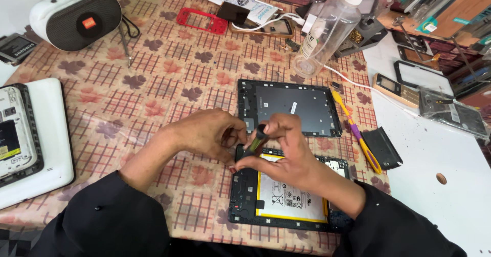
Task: The person uses a screwdriver to remove screws from a disassembled tablet or smartphone. The person then uses a prying tool to detach a component from the device's frame.
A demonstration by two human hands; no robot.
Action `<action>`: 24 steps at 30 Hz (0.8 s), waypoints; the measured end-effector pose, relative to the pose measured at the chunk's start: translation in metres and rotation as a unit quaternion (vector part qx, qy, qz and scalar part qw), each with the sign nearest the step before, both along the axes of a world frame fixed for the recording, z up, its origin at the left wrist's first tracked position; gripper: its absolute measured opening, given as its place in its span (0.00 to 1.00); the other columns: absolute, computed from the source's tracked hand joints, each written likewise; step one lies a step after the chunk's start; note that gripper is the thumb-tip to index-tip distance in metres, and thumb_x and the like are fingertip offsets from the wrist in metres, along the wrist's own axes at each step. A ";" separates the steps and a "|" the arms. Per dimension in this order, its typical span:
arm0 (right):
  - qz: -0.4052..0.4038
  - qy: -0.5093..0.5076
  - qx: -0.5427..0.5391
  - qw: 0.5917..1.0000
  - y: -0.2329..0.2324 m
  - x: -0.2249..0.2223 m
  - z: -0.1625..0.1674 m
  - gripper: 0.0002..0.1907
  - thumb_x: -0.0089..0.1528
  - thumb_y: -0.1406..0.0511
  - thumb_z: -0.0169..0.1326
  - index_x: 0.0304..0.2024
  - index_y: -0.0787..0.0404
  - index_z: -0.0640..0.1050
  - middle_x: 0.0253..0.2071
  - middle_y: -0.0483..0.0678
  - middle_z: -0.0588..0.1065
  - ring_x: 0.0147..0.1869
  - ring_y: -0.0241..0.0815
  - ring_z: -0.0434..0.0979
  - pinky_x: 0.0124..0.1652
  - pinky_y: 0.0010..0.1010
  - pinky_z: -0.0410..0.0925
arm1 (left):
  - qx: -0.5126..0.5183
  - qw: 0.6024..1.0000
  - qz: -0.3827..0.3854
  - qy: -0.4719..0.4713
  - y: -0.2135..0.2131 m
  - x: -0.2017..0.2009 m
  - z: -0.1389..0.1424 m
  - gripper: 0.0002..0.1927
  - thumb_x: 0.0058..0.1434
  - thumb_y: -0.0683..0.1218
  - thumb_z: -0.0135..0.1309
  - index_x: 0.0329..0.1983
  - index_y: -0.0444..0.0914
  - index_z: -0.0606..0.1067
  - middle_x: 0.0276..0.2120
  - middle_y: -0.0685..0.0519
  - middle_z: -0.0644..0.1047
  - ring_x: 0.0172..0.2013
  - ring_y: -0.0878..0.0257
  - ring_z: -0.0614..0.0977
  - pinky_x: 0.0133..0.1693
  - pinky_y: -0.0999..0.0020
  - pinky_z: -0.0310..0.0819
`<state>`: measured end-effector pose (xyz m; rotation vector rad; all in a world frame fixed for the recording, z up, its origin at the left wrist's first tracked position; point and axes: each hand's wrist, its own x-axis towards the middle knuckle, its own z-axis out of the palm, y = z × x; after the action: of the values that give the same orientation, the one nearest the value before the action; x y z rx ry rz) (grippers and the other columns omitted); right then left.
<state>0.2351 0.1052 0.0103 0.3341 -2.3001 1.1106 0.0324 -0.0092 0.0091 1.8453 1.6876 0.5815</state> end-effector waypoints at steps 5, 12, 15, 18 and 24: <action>0.117 -0.072 0.027 0.990 -0.003 0.009 -0.004 0.30 0.69 0.77 0.55 0.61 0.53 0.51 0.55 0.55 0.75 0.58 0.47 0.82 0.58 0.33 0.75 | 0.011 1.000 -0.004 -0.004 0.001 0.000 -0.005 0.23 0.35 0.50 0.75 0.35 0.43 0.79 0.23 0.59 0.80 0.27 0.65 0.82 0.31 0.66 0.74; -0.064 -0.074 -0.109 0.989 -0.001 0.001 0.001 0.37 0.63 0.78 0.60 0.61 0.53 0.50 0.48 0.55 0.76 0.50 0.45 0.85 0.45 0.34 0.81 | -0.011 0.999 -0.005 0.031 0.002 0.000 -0.002 0.24 0.36 0.51 0.76 0.35 0.42 0.80 0.22 0.59 0.79 0.25 0.64 0.81 0.30 0.66 0.72; -0.089 -0.011 -0.231 0.969 0.032 -0.005 0.005 0.36 0.67 0.81 0.54 0.64 0.52 0.50 0.50 0.58 0.77 0.50 0.47 0.83 0.45 0.33 0.80 | 0.004 1.000 -0.018 -0.018 0.001 0.002 0.000 0.25 0.35 0.51 0.75 0.38 0.43 0.80 0.22 0.59 0.79 0.24 0.66 0.80 0.29 0.67 0.73; -0.120 0.015 -0.231 0.966 0.056 -0.011 -0.002 0.37 0.66 0.83 0.53 0.65 0.52 0.49 0.54 0.58 0.75 0.55 0.46 0.82 0.51 0.33 0.78 | -0.036 0.999 -0.004 -0.011 0.002 0.002 0.001 0.24 0.36 0.50 0.74 0.37 0.42 0.80 0.21 0.59 0.79 0.24 0.66 0.80 0.30 0.67 0.72; -0.141 0.003 -0.209 0.968 0.058 -0.014 -0.015 0.37 0.65 0.83 0.54 0.64 0.53 0.51 0.53 0.60 0.76 0.54 0.44 0.82 0.51 0.29 0.76 | -0.024 0.999 0.003 -0.048 0.001 -0.003 -0.001 0.22 0.36 0.49 0.75 0.34 0.39 0.80 0.22 0.60 0.77 0.25 0.68 0.79 0.30 0.69 0.73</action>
<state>0.2208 0.1635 -0.0048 -0.1494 -1.9623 1.3940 0.0291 -0.0082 0.0077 1.7516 1.6299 0.6158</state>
